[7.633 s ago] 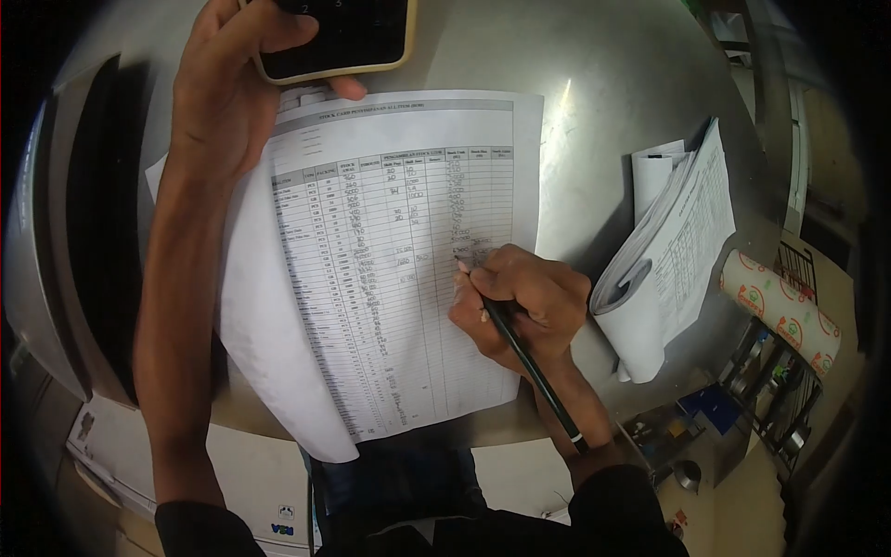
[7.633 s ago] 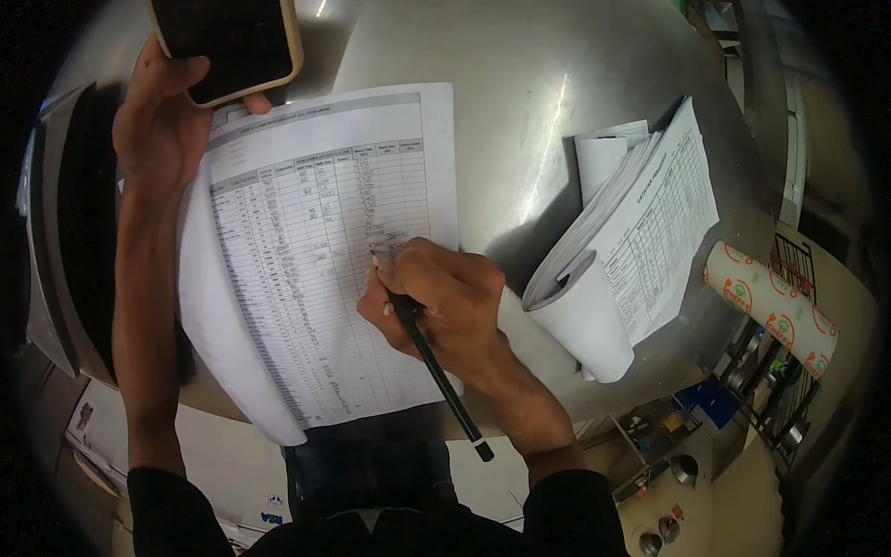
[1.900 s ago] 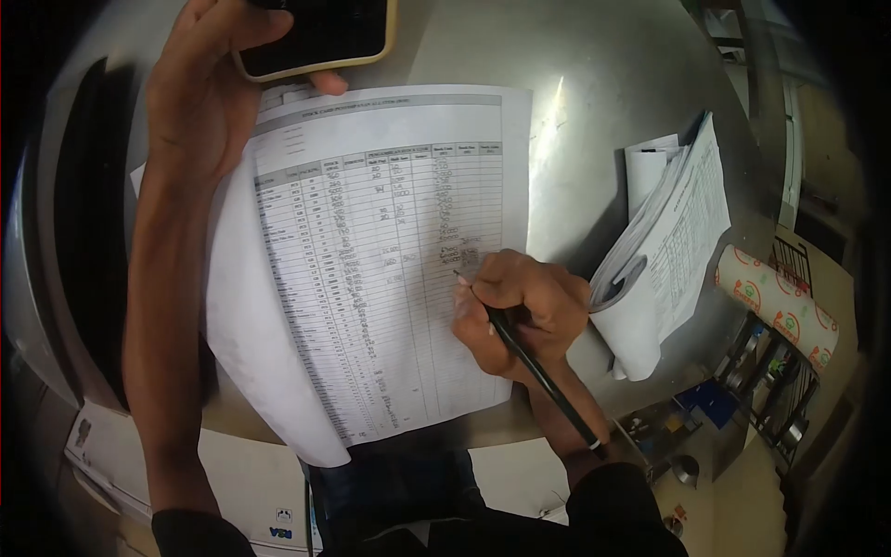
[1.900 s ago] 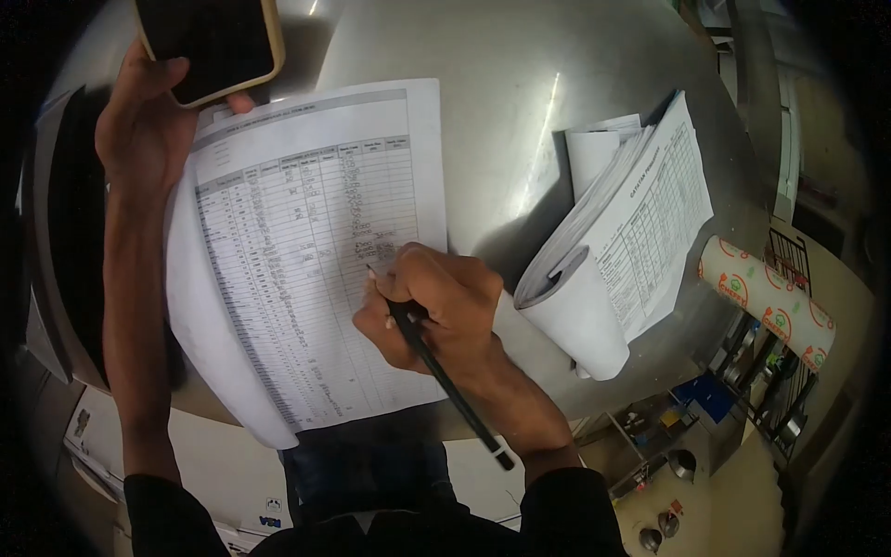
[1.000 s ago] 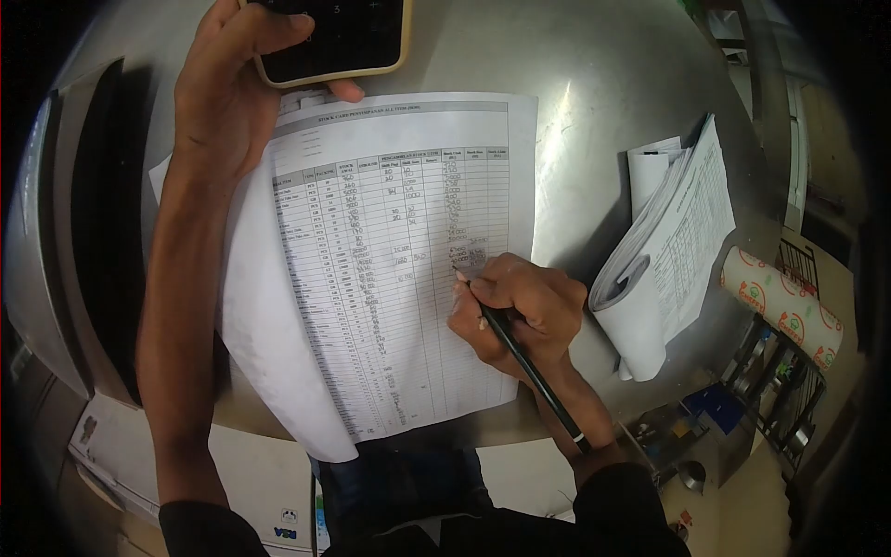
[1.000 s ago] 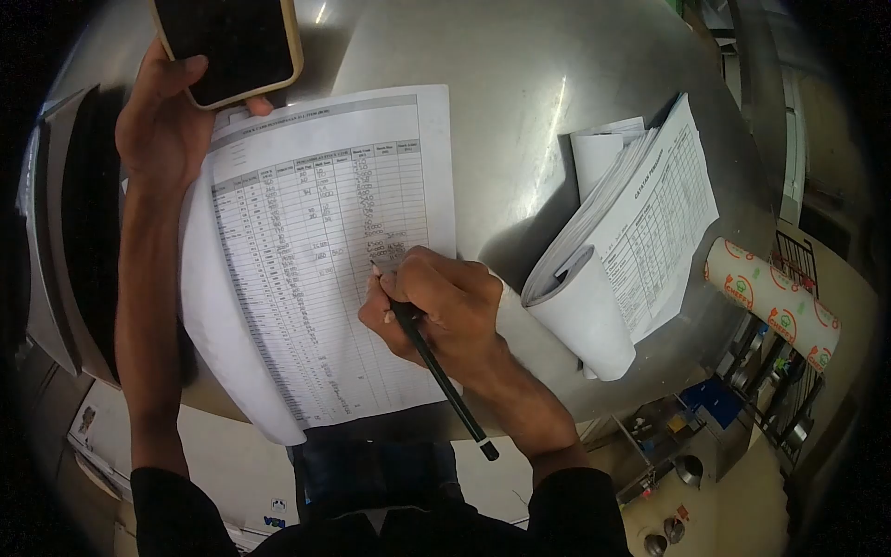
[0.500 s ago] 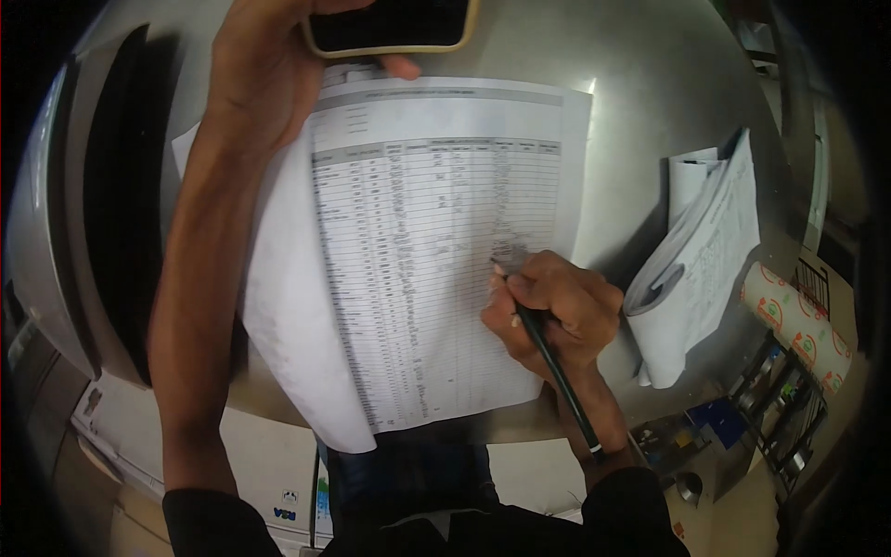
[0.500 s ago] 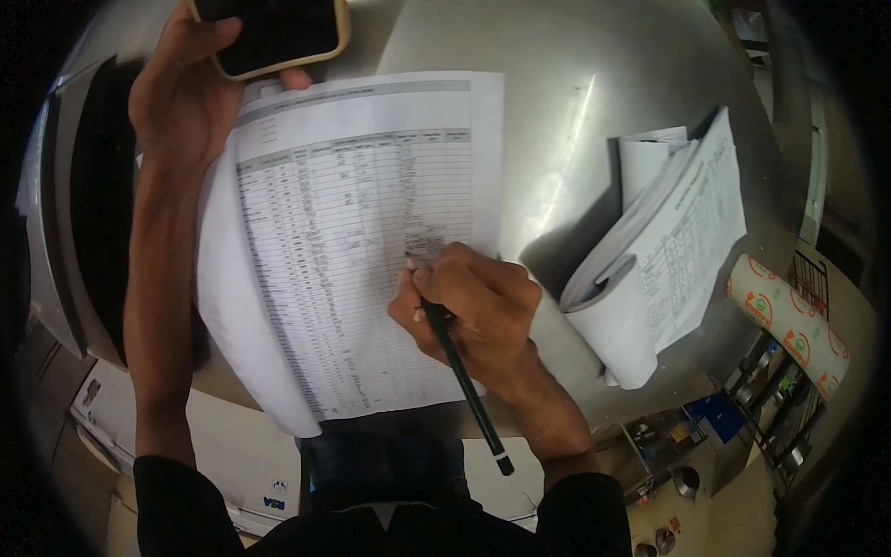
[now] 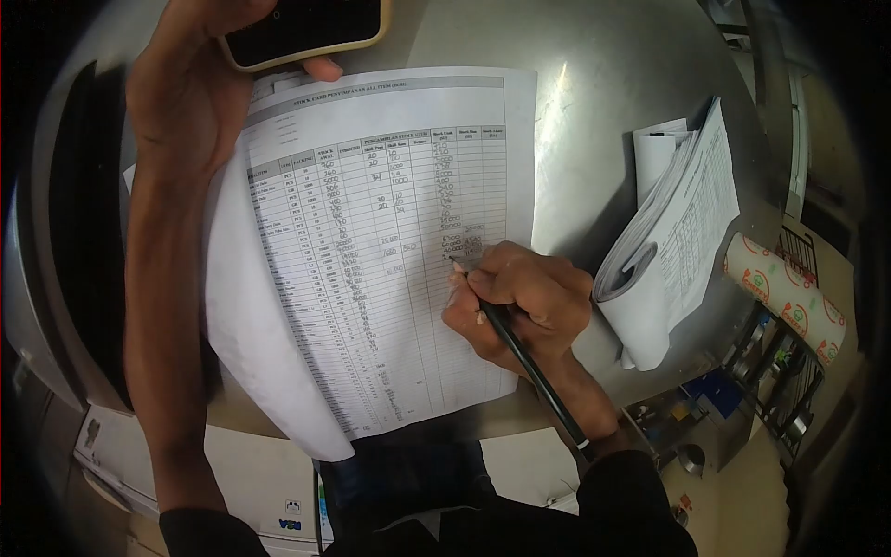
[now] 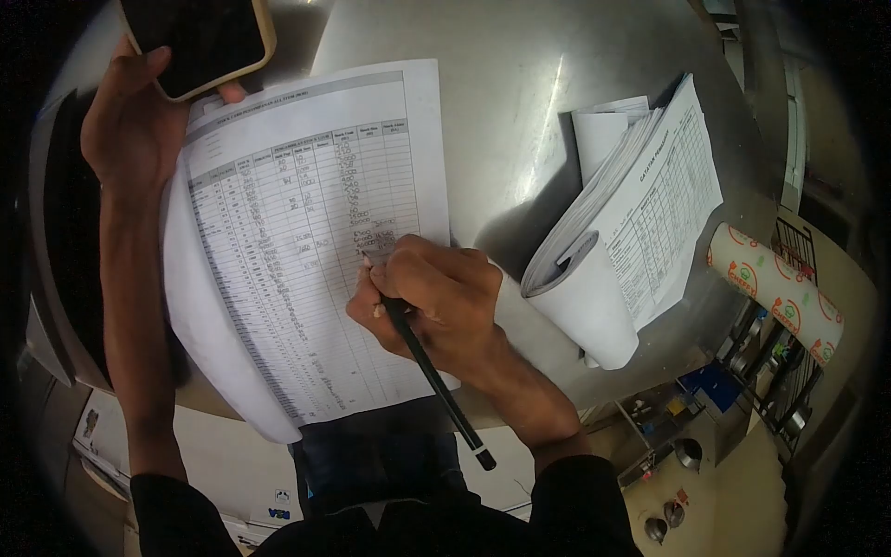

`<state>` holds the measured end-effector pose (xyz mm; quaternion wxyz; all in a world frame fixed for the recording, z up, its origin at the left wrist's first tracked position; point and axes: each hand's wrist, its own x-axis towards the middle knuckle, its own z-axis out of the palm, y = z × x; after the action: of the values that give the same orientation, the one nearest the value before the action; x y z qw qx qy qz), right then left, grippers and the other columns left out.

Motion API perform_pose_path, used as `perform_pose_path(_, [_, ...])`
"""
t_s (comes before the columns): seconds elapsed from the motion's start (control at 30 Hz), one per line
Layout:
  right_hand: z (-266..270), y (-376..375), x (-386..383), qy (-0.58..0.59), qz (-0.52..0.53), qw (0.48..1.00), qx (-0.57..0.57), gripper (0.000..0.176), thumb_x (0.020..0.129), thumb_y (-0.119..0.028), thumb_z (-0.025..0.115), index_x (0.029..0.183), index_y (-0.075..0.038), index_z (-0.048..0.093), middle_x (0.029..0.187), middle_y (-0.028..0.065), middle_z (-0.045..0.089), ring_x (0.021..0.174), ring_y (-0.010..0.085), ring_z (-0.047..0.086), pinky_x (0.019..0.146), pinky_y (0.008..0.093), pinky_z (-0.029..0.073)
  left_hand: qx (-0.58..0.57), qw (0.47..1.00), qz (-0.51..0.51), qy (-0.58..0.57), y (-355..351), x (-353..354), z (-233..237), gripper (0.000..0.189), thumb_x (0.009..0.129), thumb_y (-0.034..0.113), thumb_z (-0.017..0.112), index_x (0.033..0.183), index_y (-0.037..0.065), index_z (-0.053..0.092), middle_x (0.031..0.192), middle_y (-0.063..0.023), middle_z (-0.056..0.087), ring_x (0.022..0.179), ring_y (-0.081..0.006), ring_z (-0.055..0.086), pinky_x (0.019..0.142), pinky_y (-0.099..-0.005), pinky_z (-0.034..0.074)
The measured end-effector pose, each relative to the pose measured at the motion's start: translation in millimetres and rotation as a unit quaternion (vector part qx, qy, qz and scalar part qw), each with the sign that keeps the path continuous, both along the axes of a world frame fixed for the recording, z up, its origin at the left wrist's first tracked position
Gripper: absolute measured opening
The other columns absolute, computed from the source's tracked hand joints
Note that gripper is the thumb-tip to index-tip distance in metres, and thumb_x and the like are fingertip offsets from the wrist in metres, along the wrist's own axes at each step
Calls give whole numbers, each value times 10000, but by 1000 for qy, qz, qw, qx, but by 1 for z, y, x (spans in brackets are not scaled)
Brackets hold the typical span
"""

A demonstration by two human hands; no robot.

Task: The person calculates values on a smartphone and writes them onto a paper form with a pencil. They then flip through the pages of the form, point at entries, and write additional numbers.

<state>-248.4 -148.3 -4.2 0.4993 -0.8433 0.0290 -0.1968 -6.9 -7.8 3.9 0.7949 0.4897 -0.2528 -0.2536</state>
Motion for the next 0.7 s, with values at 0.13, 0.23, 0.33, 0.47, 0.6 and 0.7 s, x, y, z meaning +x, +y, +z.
perform_pose_path(0.13, [0,1,2,2,8,1000,-22,325,719,80,731,659,-75,452,535,20,467,412,91,467,367,261,351,37,998,33,-29,0,-3,1,637,763,154,587,1280,-174,411,1004,-299,678,775,-317,752,612,-403,684])
perform_pose_path(0.23, [1,1,1,7,11,1000,-19,318,725,72,732,663,-72,455,531,18,468,413,93,475,367,258,356,11,999,26,-33,-1,-3,-2,633,767,156,585,1280,-171,412,1006,-295,677,782,-318,751,614,-404,684])
perform_pose_path(0.33, [-1,1,2,-4,9,1000,-12,311,725,72,732,669,-70,461,525,17,467,415,98,483,368,258,360,18,999,28,-37,-1,-4,-2,631,769,159,583,1282,-168,414,1013,-293,676,781,-319,750,618,-402,684])
perform_pose_path(0.47, [-1,1,2,-26,-12,1000,-14,309,720,75,732,670,-62,460,517,21,462,411,107,490,365,256,366,19,999,19,-40,-1,-3,0,620,763,160,581,1267,-167,430,1002,-290,680,776,-317,750,624,-396,684])
perform_pose_path(0.6, [1,-2,0,-10,-5,1000,-26,309,711,79,728,664,-54,453,513,22,457,400,109,485,361,254,370,-10,1000,3,-12,3,0,-2,591,754,146,575,1238,-169,453,982,-288,686,759,-316,751,617,-387,683])
perform_pose_path(0.7, [0,-1,0,-11,-6,999,-29,308,707,80,724,661,-54,450,509,24,463,397,108,489,359,251,368,-1,999,-25,-19,6,10,-2,566,753,128,565,1221,-171,461,984,-291,684,744,-321,751,601,-383,682])
